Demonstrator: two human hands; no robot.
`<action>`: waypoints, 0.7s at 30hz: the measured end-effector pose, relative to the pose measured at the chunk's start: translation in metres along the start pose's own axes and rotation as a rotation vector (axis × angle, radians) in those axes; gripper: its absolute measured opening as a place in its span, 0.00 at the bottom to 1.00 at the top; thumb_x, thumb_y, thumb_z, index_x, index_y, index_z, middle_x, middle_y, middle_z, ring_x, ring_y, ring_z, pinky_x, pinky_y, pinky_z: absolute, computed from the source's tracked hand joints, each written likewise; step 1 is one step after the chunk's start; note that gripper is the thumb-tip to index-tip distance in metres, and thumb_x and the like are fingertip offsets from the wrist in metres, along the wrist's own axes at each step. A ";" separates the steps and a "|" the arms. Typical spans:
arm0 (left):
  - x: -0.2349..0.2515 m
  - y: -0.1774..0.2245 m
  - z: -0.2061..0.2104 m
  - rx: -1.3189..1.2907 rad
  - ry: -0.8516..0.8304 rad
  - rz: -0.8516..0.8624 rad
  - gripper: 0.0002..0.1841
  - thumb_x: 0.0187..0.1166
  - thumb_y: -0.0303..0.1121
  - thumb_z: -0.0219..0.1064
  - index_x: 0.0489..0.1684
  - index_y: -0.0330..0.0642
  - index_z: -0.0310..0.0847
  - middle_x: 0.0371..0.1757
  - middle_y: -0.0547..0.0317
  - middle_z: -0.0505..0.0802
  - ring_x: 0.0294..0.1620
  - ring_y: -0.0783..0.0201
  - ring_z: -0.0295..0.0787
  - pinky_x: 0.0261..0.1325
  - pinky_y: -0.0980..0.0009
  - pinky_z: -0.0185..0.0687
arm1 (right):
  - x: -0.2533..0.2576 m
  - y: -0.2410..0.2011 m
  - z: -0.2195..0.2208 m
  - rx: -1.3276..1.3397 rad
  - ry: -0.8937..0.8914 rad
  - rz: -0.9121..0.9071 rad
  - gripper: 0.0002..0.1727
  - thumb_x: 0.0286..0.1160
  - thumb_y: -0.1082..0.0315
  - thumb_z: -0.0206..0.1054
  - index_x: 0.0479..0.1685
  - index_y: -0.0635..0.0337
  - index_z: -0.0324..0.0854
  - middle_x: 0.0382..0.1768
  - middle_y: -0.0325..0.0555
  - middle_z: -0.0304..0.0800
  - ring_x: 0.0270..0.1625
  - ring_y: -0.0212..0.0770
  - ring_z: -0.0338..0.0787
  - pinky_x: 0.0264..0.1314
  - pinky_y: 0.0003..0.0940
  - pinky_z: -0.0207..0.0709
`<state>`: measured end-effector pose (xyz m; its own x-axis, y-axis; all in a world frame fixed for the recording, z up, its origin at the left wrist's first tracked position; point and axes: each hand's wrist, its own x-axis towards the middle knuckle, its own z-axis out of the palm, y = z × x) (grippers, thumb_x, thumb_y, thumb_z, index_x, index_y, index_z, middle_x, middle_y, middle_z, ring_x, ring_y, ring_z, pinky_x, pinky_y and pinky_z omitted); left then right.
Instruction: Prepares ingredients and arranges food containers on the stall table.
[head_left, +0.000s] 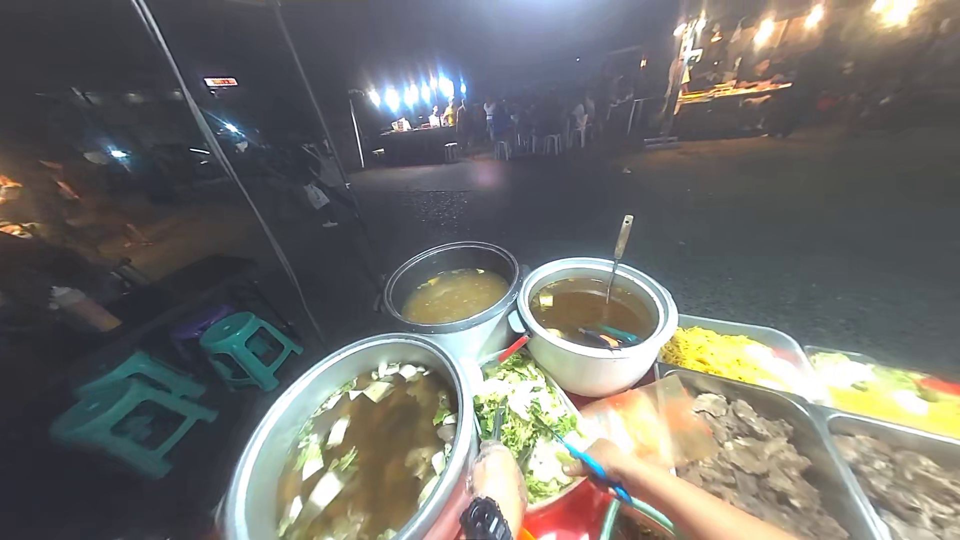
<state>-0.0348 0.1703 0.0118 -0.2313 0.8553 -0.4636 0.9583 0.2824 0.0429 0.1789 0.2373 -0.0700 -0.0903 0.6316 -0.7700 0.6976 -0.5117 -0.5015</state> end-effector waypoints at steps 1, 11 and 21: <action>0.000 0.006 -0.002 0.029 -0.007 0.002 0.31 0.76 0.40 0.66 0.76 0.31 0.71 0.73 0.38 0.84 0.71 0.44 0.85 0.69 0.47 0.82 | -0.006 0.008 -0.003 -0.019 -0.015 -0.001 0.29 0.65 0.37 0.78 0.36 0.57 0.85 0.22 0.35 0.84 0.22 0.31 0.80 0.29 0.32 0.76; -0.018 0.004 -0.001 0.189 -0.071 0.175 0.20 0.80 0.34 0.62 0.67 0.32 0.81 0.71 0.39 0.86 0.73 0.42 0.83 0.71 0.45 0.80 | -0.034 0.053 -0.002 0.180 -0.270 -0.011 0.31 0.77 0.30 0.62 0.50 0.50 0.80 0.24 0.34 0.77 0.20 0.30 0.74 0.22 0.29 0.71; -0.033 0.003 0.008 0.161 -0.096 0.115 0.21 0.80 0.33 0.62 0.68 0.33 0.81 0.73 0.40 0.85 0.72 0.42 0.84 0.68 0.45 0.82 | -0.045 0.024 0.081 0.842 -0.404 0.124 0.45 0.66 0.18 0.57 0.55 0.54 0.77 0.30 0.43 0.82 0.25 0.39 0.82 0.26 0.38 0.79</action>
<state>-0.0234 0.1398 0.0202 -0.1091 0.8306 -0.5461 0.9937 0.1055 -0.0381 0.1425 0.1496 -0.0792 -0.3996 0.3753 -0.8364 -0.0103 -0.9141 -0.4053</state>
